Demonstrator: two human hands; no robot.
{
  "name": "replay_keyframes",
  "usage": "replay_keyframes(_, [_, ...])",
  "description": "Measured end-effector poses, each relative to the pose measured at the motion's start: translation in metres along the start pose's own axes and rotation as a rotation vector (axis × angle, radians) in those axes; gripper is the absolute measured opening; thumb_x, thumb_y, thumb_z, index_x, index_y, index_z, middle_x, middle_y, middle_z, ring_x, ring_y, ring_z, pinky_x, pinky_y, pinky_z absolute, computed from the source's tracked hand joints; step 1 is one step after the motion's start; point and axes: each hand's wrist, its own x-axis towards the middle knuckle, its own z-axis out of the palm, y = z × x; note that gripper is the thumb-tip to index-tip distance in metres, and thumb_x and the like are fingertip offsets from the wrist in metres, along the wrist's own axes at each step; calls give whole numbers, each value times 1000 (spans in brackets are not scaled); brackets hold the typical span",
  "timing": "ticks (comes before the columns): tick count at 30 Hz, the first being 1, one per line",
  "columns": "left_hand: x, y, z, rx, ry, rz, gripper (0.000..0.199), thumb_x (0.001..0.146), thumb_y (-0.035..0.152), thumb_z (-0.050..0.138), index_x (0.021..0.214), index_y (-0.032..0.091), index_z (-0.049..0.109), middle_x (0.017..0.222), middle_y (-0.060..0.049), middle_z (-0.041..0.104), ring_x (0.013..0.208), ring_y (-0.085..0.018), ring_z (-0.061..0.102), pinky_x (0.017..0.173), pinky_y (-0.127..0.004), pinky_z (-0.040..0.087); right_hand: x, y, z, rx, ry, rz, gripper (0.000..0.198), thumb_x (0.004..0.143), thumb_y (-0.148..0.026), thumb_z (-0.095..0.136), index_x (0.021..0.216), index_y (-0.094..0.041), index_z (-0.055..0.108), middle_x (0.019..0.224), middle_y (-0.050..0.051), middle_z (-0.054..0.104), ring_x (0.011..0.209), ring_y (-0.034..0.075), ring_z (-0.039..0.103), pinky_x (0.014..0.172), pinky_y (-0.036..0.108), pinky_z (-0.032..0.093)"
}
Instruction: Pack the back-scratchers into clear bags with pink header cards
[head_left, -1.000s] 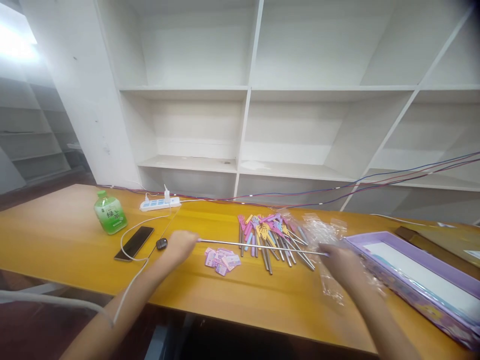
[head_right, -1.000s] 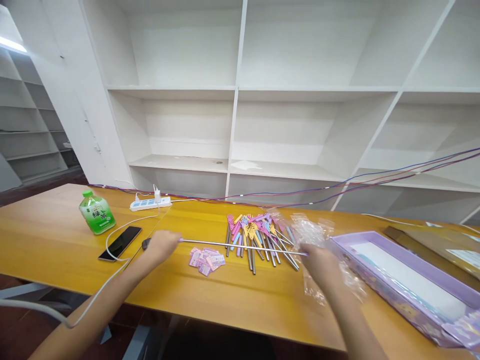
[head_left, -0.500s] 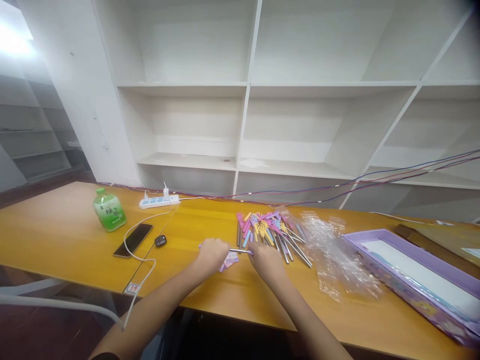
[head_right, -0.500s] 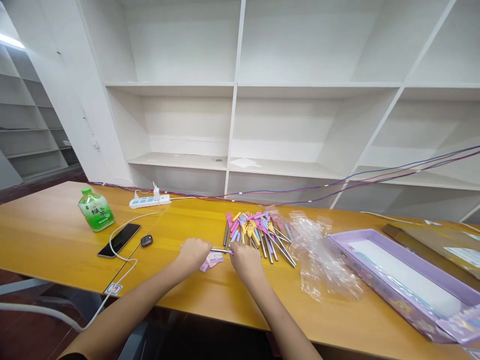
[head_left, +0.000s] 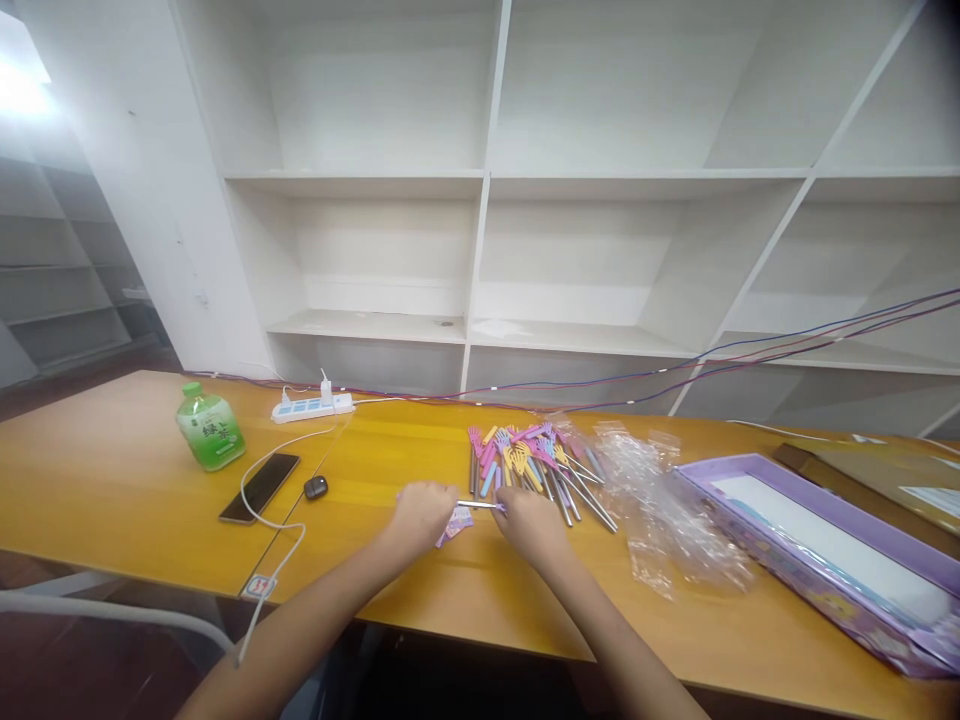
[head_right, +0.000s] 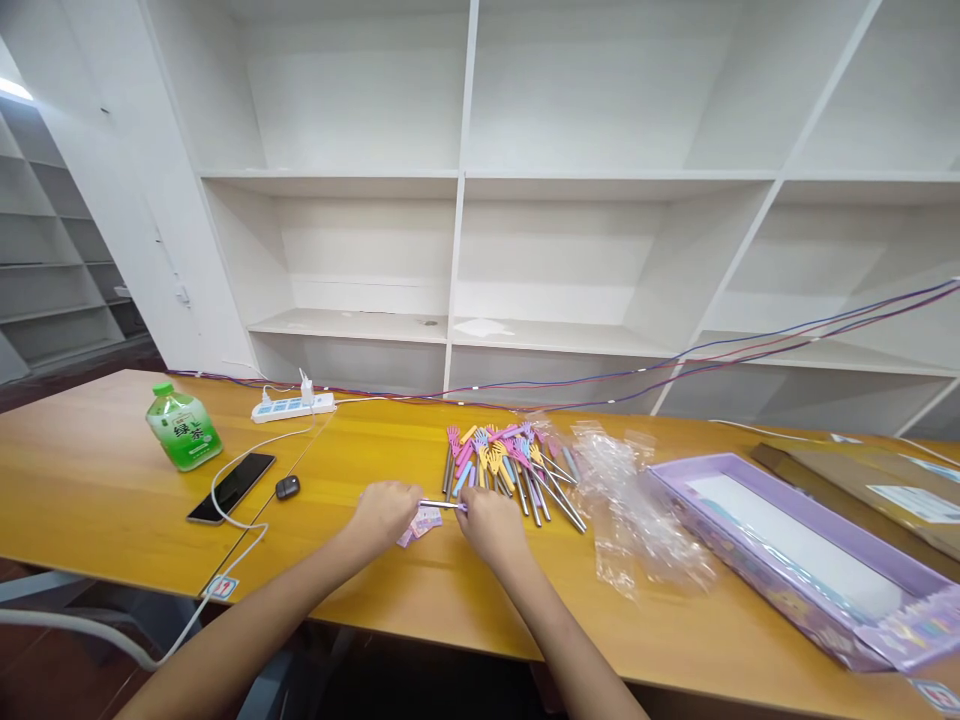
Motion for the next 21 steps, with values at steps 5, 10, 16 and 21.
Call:
replay_keyframes(5, [6,6,-3,13,-81,-43,16,91,18,61,99,15,74,93,-19,76,90,-32,76,75,-39,58,3,-11,2,-29,-78,12,21,97,-29,55,93,-22,75,88,8,76,83,21,72,63,26,34])
replay_keyframes(10, [6,-20,-9,46,-92,-48,19,89,13,59,93,18,77,94,-17,77,92,-29,75,77,-35,56,-5,7,-1,-73,-124,-14,23,98,-24,51,97,-22,75,92,9,77,85,20,73,65,24,37])
replay_keyframes(16, [-52,-151,-8,124,-55,-141,29,94,11,46,89,18,74,89,-16,76,91,-28,74,79,-34,52,-64,187,-13,-134,-49,42,27,92,-14,47,81,-22,71,78,7,74,73,20,69,62,26,36])
replay_keyframes(21, [-74,-181,18,151,-60,-140,29,93,12,44,88,18,72,88,-17,76,84,-30,74,74,-35,49,-93,247,-5,-158,10,34,28,92,-20,45,70,-22,63,69,6,68,68,21,66,60,29,31])
